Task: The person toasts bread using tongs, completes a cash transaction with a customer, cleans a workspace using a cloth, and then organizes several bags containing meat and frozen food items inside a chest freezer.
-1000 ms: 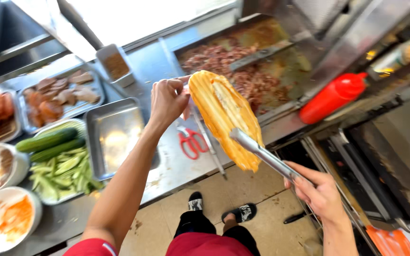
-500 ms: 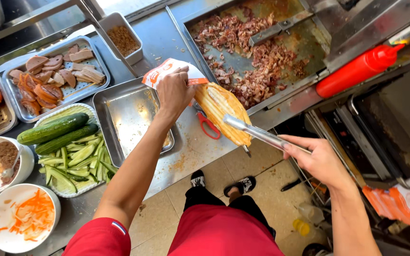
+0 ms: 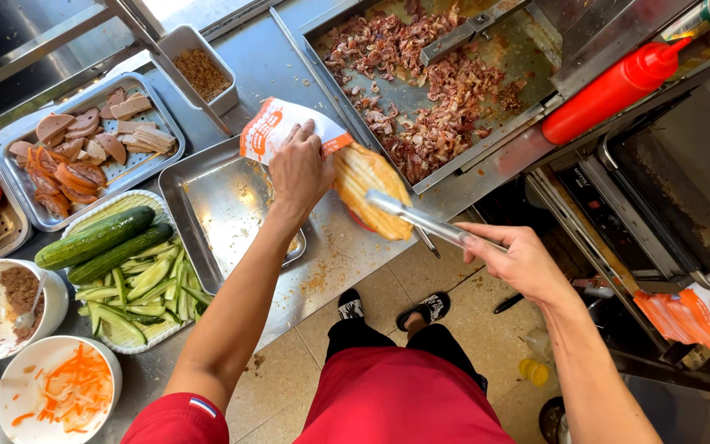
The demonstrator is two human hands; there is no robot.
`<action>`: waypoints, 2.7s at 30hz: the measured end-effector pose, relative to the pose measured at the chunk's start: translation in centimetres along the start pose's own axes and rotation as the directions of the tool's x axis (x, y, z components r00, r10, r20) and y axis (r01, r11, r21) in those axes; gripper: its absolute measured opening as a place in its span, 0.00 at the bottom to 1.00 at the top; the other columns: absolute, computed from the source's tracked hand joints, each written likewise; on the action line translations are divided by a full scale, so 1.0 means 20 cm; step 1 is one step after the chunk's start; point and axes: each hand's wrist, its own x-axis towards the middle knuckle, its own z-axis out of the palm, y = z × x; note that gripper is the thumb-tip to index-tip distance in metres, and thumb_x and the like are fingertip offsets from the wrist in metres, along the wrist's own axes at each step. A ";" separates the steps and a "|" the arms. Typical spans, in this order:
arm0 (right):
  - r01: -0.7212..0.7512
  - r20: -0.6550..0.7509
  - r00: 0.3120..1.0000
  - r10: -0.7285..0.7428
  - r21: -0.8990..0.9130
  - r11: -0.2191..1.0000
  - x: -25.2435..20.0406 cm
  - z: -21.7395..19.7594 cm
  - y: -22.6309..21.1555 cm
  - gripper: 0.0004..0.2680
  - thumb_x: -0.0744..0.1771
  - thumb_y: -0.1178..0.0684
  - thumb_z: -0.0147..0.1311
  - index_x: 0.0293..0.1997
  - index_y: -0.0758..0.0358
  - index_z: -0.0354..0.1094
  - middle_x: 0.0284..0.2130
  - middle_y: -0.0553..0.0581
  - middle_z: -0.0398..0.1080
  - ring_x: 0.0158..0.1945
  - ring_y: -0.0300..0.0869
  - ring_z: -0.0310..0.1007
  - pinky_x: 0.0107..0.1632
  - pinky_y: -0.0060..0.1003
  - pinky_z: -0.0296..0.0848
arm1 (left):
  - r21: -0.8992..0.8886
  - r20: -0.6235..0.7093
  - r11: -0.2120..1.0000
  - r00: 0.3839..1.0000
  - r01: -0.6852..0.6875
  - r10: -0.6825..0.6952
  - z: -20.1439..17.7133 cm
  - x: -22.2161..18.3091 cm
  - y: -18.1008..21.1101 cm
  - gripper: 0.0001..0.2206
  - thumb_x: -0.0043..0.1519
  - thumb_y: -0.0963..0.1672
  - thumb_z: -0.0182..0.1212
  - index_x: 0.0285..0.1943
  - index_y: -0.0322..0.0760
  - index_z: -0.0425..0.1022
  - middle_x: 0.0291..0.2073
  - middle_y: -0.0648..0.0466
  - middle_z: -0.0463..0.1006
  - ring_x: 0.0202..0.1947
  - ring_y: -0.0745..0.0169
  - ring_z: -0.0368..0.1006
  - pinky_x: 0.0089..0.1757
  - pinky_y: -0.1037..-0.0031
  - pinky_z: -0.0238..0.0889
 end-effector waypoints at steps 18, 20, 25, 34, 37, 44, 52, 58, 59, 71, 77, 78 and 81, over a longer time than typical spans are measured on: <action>0.176 -0.096 0.973 -0.208 -0.265 0.948 0.04 0.11 -0.05 0.14 0.66 0.48 0.57 0.56 0.59 0.77 0.25 0.47 0.79 0.32 0.33 0.72 0.40 0.31 0.71 | 0.123 0.050 0.992 0.998 0.024 -0.030 -0.05 0.07 -0.04 0.14 0.62 0.46 0.59 0.42 0.26 0.78 0.65 0.36 0.70 0.62 0.32 0.70 0.51 0.54 0.72; 0.057 -0.118 0.990 -0.075 -0.155 0.986 -0.01 0.10 -0.06 0.14 0.67 0.48 0.57 0.57 0.58 0.77 0.25 0.49 0.76 0.29 0.36 0.65 0.35 0.35 0.66 | 0.136 0.053 0.991 0.998 -0.021 0.013 -0.09 0.06 0.00 0.15 0.62 0.47 0.58 0.42 0.26 0.79 0.65 0.35 0.70 0.61 0.31 0.69 0.51 0.52 0.71; 0.238 -0.045 0.966 -0.255 -0.231 0.943 -0.04 0.03 -0.07 0.14 0.67 0.48 0.58 0.56 0.59 0.76 0.27 0.49 0.79 0.32 0.32 0.72 0.40 0.32 0.71 | 0.031 0.036 0.997 0.996 -0.077 0.076 -0.06 0.07 0.11 0.15 0.64 0.46 0.56 0.44 0.27 0.80 0.65 0.34 0.69 0.60 0.29 0.70 0.49 0.50 0.72; 0.115 -0.133 0.979 -0.155 -0.268 0.956 0.35 0.35 0.02 0.14 0.66 0.43 0.56 0.55 0.53 0.77 0.27 0.51 0.80 0.28 0.36 0.75 0.35 0.35 0.73 | 0.131 0.266 0.979 0.957 -0.154 0.114 0.12 -0.03 0.12 0.15 0.58 0.43 0.55 0.24 0.24 0.80 0.65 0.33 0.69 0.50 0.30 0.77 0.35 0.54 0.76; 0.165 -0.131 0.971 -0.199 -0.233 0.958 0.52 0.46 0.01 0.13 0.67 0.43 0.57 0.52 0.55 0.79 0.27 0.51 0.80 0.29 0.33 0.74 0.36 0.34 0.72 | 0.129 0.424 0.992 0.904 -0.005 -0.051 0.12 -0.01 0.07 0.18 0.63 0.43 0.51 0.25 0.22 0.78 0.69 0.33 0.65 0.37 0.38 0.82 0.32 0.55 0.77; 0.114 -0.161 0.974 -0.156 -0.247 0.962 0.25 0.10 0.19 0.17 0.63 0.43 0.64 0.55 0.59 0.75 0.33 0.52 0.79 0.33 0.35 0.75 0.38 0.35 0.72 | 0.166 0.385 0.983 0.923 -0.081 0.011 0.05 0.03 0.17 0.15 0.61 0.47 0.58 0.35 0.27 0.79 0.54 0.37 0.76 0.35 0.32 0.79 0.36 0.48 0.71; -0.024 -0.746 0.663 -0.063 -0.106 0.994 -0.34 -0.77 1.10 0.22 0.63 0.44 0.63 0.58 0.66 0.64 0.39 0.63 0.75 0.41 0.51 0.74 0.46 0.45 0.73 | -0.257 0.388 0.935 0.860 -0.244 0.331 0.20 0.11 1.28 0.10 0.64 0.49 0.60 0.48 0.46 0.84 0.33 0.41 0.82 0.36 0.34 0.79 0.40 0.51 0.72; -0.441 -0.914 -0.067 0.399 0.386 0.810 -0.59 -1.40 1.86 0.17 0.62 0.36 0.63 0.49 0.54 0.78 0.40 0.68 0.77 0.46 0.61 0.77 0.48 0.55 0.73 | -0.469 0.458 0.813 0.692 -0.345 0.558 0.76 -0.05 2.25 0.12 0.58 0.48 0.64 0.50 0.50 0.84 0.35 0.46 0.84 0.36 0.40 0.80 0.39 0.55 0.73; -0.465 -0.901 -0.139 0.412 0.427 0.776 -0.59 -1.51 1.99 0.18 0.62 0.35 0.64 0.47 0.58 0.78 0.41 0.69 0.77 0.46 0.61 0.77 0.48 0.55 0.74 | -0.528 0.459 0.785 0.669 -0.324 0.585 0.86 -0.09 2.39 0.11 0.59 0.48 0.65 0.49 0.50 0.84 0.37 0.50 0.85 0.36 0.42 0.80 0.39 0.56 0.74; -0.520 -0.820 -0.086 0.565 0.521 0.677 -0.54 -2.01 2.69 0.18 0.61 0.40 0.67 0.45 0.66 0.76 0.45 0.69 0.76 0.50 0.59 0.77 0.53 0.50 0.74 | -0.615 0.637 0.740 0.382 -0.274 0.670 1.51 -0.47 3.10 0.13 0.59 0.45 0.60 0.52 0.50 0.82 0.40 0.53 0.85 0.40 0.49 0.81 0.43 0.62 0.74; -0.451 -0.892 0.010 0.451 0.399 0.799 -0.65 -1.94 2.67 0.14 0.64 0.47 0.63 0.47 0.66 0.78 0.42 0.68 0.78 0.49 0.58 0.78 0.53 0.49 0.74 | -0.668 0.577 0.671 0.345 -0.323 0.740 1.56 -0.61 3.17 0.16 0.59 0.48 0.64 0.55 0.48 0.81 0.48 0.51 0.83 0.43 0.49 0.81 0.46 0.62 0.74; -0.362 -0.918 0.009 0.397 0.367 0.857 -0.69 -1.90 2.60 0.14 0.63 0.49 0.63 0.49 0.66 0.77 0.40 0.67 0.78 0.47 0.56 0.78 0.50 0.48 0.74 | -0.697 0.526 0.622 0.336 -0.356 0.781 1.57 -0.65 3.18 0.18 0.58 0.49 0.65 0.57 0.46 0.80 0.51 0.49 0.81 0.44 0.48 0.81 0.46 0.61 0.74; -0.004 -0.945 0.014 0.326 0.326 0.945 -0.81 -1.72 2.31 0.13 0.64 0.56 0.62 0.52 0.66 0.75 0.34 0.56 0.78 0.38 0.43 0.76 0.43 0.39 0.73 | -0.642 0.040 0.332 0.401 -0.692 0.915 1.59 -0.77 3.25 0.31 0.47 0.57 0.67 0.59 0.46 0.78 0.53 0.48 0.80 0.47 0.48 0.80 0.47 0.57 0.71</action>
